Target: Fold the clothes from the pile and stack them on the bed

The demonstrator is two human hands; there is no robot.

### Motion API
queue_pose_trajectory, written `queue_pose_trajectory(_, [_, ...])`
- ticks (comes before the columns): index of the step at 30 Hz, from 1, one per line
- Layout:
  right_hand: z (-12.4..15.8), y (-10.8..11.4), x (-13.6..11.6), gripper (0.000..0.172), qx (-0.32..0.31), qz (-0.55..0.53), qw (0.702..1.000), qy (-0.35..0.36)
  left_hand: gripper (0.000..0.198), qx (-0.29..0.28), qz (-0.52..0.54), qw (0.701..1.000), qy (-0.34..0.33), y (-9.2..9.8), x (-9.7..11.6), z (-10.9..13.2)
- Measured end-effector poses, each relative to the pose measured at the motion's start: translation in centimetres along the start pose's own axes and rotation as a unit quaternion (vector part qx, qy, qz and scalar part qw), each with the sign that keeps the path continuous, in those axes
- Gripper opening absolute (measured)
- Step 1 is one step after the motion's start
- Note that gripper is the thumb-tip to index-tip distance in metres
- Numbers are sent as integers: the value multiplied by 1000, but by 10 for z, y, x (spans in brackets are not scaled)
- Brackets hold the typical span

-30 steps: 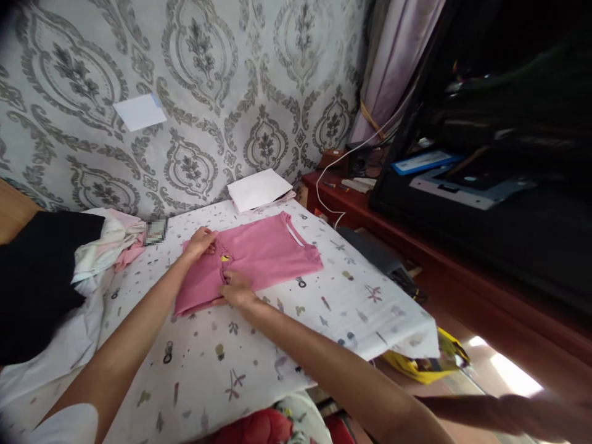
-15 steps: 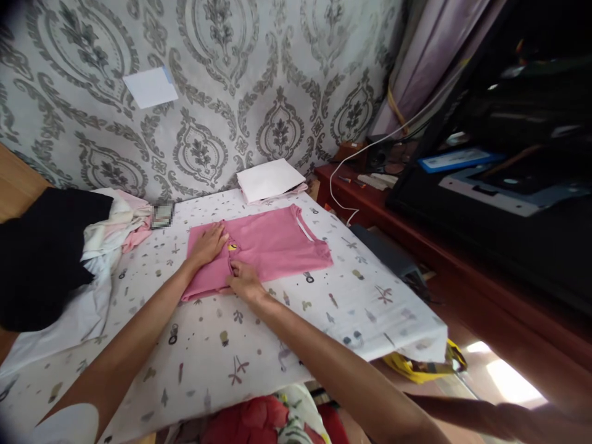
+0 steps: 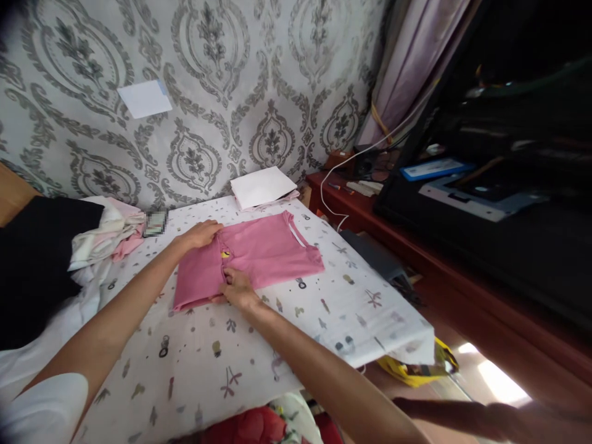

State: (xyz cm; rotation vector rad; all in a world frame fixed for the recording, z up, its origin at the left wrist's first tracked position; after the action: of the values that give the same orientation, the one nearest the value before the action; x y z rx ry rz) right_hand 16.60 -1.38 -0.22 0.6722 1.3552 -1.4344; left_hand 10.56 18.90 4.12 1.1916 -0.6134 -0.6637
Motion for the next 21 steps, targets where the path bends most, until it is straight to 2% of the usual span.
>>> queue_pose_trajectory(3, [1,1,0,38,-11,0,1000,5,30,-10,-14,1000,3,7,-2,-4])
queue_pose_trajectory(7, [0,6,0,36,-6,15,1000,12,23,1,-20,1000,5,13,-3,-6])
queue_pose_trajectory(13, [-2,12,1,40,10,28,1000,-9,18,30,-2,999,15,1,4,-4])
queue_pose_trajectory(17, [-1,12,1,44,-8,46,999,-3,21,59,18,998,16,-1,8,3])
queue_pose_trajectory(19, [3,14,-2,45,-7,88,996,-17,25,75,23,997,10,0,11,9])
queue_pose_trajectory(21, [12,19,-12,43,29,199,979,-13,33,103,32,994,8,0,13,19])
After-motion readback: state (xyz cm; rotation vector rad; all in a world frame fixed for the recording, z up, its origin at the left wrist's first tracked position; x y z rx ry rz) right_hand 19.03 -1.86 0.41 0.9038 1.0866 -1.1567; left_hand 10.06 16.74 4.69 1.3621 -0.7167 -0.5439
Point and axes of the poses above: each hand's wrist, its own z-axis away from the middle knuckle, its own y-axis out of the back of the hand, x = y × z, the point moved 5 cm from there along -z, towards the middle knuckle, and after that the axes turned 13 degrees about -x, right-handed, at the moved point
